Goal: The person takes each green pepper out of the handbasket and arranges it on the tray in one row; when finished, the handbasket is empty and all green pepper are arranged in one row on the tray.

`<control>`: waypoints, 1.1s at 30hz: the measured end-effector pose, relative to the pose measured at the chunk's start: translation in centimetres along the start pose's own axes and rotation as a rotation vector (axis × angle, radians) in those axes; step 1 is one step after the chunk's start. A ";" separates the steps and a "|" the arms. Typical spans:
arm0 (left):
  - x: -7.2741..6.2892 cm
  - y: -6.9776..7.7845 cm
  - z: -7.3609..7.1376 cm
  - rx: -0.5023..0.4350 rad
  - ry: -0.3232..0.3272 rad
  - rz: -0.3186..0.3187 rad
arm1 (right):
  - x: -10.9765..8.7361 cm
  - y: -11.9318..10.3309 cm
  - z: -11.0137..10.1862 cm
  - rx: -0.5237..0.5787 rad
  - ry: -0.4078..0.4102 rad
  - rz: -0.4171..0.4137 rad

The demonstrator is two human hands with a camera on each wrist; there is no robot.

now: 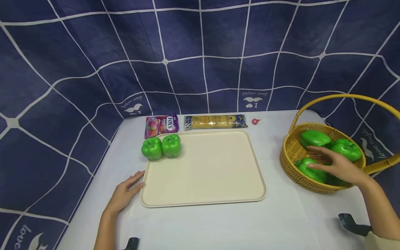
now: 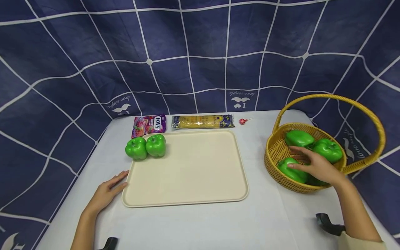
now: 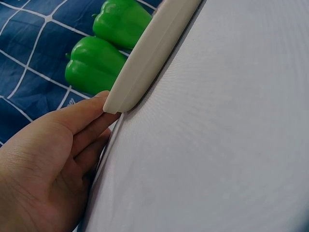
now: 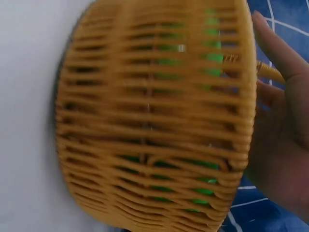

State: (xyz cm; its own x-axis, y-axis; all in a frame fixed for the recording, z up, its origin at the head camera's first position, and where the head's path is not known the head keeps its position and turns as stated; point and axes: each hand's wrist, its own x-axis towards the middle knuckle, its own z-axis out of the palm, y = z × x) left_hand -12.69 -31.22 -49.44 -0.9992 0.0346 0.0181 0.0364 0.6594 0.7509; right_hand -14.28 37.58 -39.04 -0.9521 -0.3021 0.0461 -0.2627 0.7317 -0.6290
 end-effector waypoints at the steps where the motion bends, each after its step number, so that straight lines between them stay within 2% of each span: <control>1: 0.0 0.0 0.0 -0.003 0.001 0.002 | 0.2 0.2 -0.1 -0.002 -0.026 0.000; 6: 0.0 -0.1 0.0 -0.015 0.001 0.008 | 1.0 0.8 -0.5 -0.032 -0.118 0.014; 14: -0.1 0.0 0.1 -0.017 0.005 0.015 | 1.2 0.9 -0.6 -0.146 -0.170 0.017; 18: -0.1 0.0 0.0 -0.012 0.005 0.012 | 1.1 0.8 -0.6 -0.163 -0.175 0.008; 24: -0.1 0.0 0.0 -0.010 0.004 0.003 | 0.9 0.5 -0.3 -0.160 -0.173 0.045; 33: 0.0 0.1 0.0 -0.004 0.005 0.006 | 0.3 0.0 0.0 -0.174 -0.124 0.047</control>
State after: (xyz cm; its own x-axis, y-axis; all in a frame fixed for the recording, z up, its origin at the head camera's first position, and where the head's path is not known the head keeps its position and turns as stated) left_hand -12.66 -31.13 -49.37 -0.9991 0.0347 0.0259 0.0423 0.6559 0.7536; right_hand -14.58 37.50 -39.03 -0.9404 -0.3298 -0.0826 -0.2514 0.8382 -0.4840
